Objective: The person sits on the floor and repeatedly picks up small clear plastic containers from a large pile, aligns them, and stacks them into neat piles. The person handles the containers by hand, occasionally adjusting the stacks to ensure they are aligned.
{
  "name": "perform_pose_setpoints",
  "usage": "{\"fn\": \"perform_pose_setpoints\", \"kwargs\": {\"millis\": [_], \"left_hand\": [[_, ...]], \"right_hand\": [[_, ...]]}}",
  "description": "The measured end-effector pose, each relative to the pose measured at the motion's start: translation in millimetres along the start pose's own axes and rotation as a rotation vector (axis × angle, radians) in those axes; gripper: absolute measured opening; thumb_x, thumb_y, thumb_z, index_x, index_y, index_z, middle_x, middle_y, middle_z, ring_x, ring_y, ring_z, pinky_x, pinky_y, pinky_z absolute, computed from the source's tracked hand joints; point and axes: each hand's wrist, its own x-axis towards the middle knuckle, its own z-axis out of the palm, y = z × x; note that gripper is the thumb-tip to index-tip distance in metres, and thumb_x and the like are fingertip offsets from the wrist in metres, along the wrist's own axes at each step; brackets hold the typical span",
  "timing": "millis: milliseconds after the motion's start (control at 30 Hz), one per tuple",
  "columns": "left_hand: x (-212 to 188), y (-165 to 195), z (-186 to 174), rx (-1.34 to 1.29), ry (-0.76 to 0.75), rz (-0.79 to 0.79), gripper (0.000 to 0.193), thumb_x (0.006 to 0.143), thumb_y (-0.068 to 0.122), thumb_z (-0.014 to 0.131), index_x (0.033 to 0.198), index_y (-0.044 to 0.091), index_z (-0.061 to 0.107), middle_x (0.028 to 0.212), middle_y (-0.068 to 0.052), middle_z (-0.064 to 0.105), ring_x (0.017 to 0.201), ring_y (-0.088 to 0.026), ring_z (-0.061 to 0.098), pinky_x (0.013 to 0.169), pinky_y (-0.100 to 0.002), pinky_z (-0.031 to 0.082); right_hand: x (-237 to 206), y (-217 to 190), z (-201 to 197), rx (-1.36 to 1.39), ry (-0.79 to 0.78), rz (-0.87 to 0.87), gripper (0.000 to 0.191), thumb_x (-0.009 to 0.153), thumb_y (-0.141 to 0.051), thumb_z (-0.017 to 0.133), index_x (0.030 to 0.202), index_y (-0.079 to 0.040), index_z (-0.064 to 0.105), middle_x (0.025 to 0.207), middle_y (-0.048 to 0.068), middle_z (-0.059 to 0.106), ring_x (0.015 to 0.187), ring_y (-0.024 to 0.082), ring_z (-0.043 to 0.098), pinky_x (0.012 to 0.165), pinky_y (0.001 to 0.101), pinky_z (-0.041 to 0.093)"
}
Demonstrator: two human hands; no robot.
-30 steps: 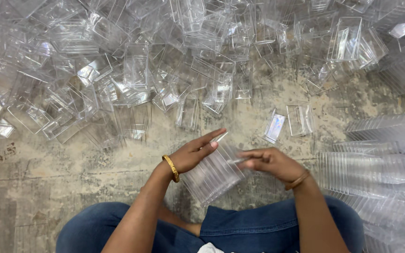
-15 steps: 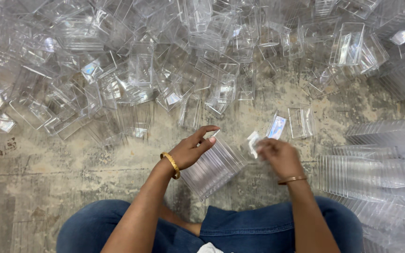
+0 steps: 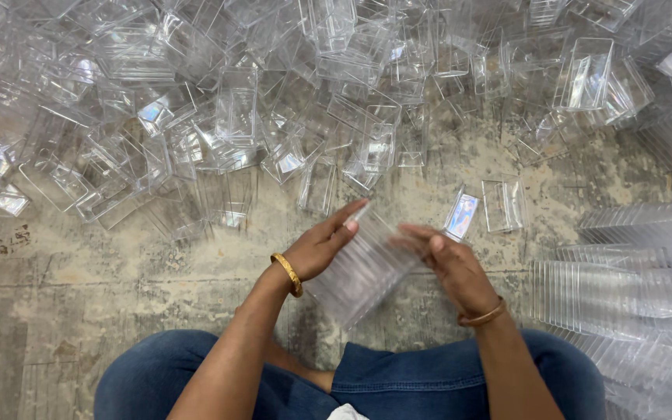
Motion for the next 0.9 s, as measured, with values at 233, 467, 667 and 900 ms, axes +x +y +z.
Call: {"fn": "perform_pose_setpoints", "kwargs": {"millis": [233, 467, 667, 900], "left_hand": [[1, 2, -5, -0.193, 0.355, 0.147, 0.060, 0.105, 0.047, 0.041, 0.160, 0.024, 0.031, 0.170, -0.010, 0.026, 0.154, -0.033, 0.029, 0.122, -0.046, 0.027], [1, 2, -2, -0.105, 0.539, 0.126, 0.061, 0.102, 0.049, 0.048, 0.158, 0.025, 0.040, 0.155, -0.021, 0.042, 0.137, -0.033, 0.052, 0.113, -0.044, 0.048], [1, 1, 22, -0.267, 0.291, 0.170, 0.087, 0.094, 0.053, 0.065, 0.160, 0.015, 0.023, 0.159, -0.023, 0.036, 0.148, -0.034, 0.039, 0.117, -0.047, 0.038], [1, 7, 9, -0.771, 0.108, -0.056, 0.101, 0.076, 0.056, 0.074, 0.154, 0.014, 0.025, 0.152, -0.021, 0.043, 0.141, -0.036, 0.046, 0.109, -0.057, 0.048]], "right_hand": [[1, 13, 39, 0.137, -0.191, 0.236, 0.119, 0.067, -0.034, 0.082, 0.159, -0.020, 0.010, 0.137, 0.018, 0.064, 0.125, 0.030, 0.064, 0.099, 0.0462, 0.061], [4, 21, 61, -0.053, 0.110, 0.031, 0.093, 0.075, -0.019, 0.084, 0.151, -0.007, 0.031, 0.125, 0.022, 0.066, 0.115, 0.031, 0.068, 0.094, 0.0411, 0.063], [-8, 17, 74, -0.552, 0.254, -0.346, 0.083, 0.081, -0.019, 0.082, 0.147, -0.005, 0.035, 0.132, 0.017, 0.052, 0.114, 0.025, 0.062, 0.092, 0.0342, 0.062], [-11, -3, 56, -0.476, 0.353, -0.344, 0.051, 0.094, -0.017, 0.074, 0.142, -0.015, 0.057, 0.133, 0.014, 0.056, 0.110, 0.027, 0.065, 0.099, 0.0396, 0.064]]}}
